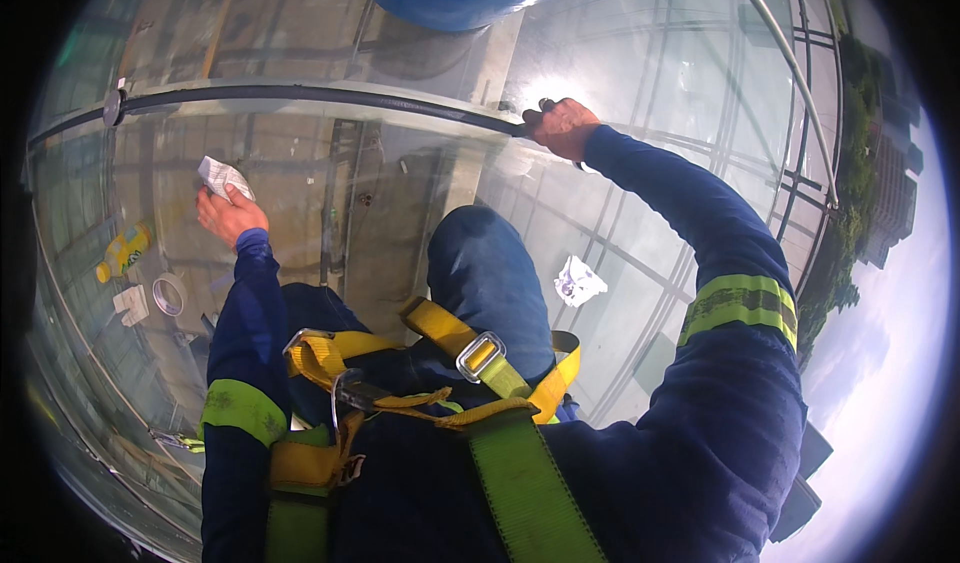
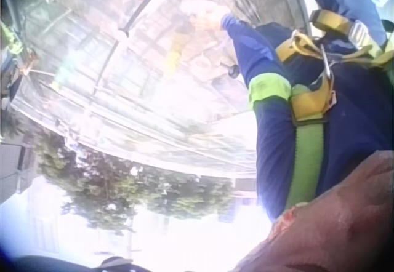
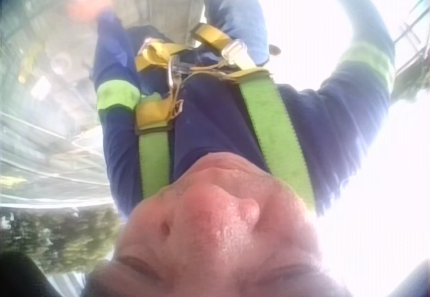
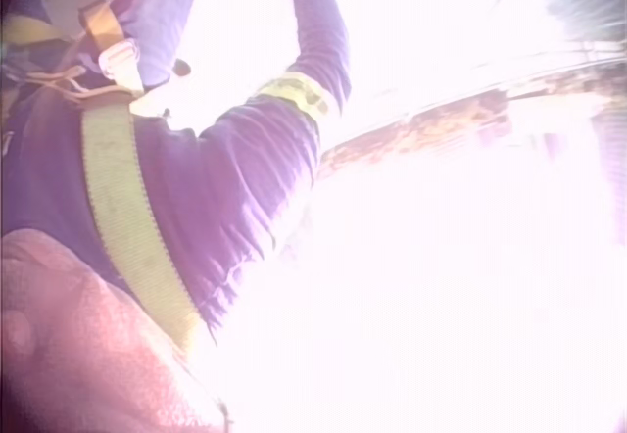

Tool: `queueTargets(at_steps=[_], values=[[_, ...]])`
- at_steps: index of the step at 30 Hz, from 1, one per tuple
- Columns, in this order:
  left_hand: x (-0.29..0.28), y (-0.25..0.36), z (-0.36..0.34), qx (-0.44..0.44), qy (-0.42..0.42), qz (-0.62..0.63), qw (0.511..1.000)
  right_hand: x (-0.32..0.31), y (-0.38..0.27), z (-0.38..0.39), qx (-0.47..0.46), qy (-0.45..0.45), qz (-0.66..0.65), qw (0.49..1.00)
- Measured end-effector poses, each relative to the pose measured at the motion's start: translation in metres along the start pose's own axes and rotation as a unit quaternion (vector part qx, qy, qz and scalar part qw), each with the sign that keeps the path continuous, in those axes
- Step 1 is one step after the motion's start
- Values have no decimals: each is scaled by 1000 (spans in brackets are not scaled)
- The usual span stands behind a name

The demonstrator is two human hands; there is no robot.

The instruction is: The person cleans a joint on a glass roof structure using a cloth and then applies a sealant using a small tool, periodically wiping the tool and throwing away used wipes in a blue bucket.

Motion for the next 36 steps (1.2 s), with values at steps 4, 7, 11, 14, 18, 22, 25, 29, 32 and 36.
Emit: queueTargets(at_steps=[4, 7, 11, 14, 18, 22, 25, 29, 32, 36], values=[[3, 0, 1, 34, 35, 17, 999, 31, 18, 33, 63, -1, -47, 997], [4, 4, 0, 33, 23, 34, 999, 45, 24, 48, 83, -18, -84, 993], [3, -2, -2, -2, 13, 63, 998, 34, 21, 56, 53, -14, -25, 998], [17, -34, -6, 9, 26, 89, 996, 32, 32, 77, 115, -46, -70, 990], [8, -55, 5, -80, -44, 149, 985, -18, 33, 113, 254, 110, -174, 945], [-47, 91, 46, -317, -242, 554, 731, -54, 3, 172, 414, 239, -539, 694], [-123, 213, 78, -318, -423, 584, 616, -98, -49, 188, 410, 317, -695, 497], [-196, 308, 105, -284, -580, 616, 451, -151, -115, 195, 356, 353, -758, 417], [-254, 329, 103, -273, -627, 637, 356, -160, -147, 200, 344, 405, -740, 413], [-317, 339, 105, -285, -629, 693, 209, -155, -172, 213, 351, 460, -699, 420]])
Point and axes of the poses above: each hand's wrist, its own z-axis away from the middle knuckle, its own x-axis out of the palm, y = z × x, the point moved 6 cm from there along -z, towards the middle knuckle, and after that the axes turned 12 degrees about y, right-handed, at the moved point
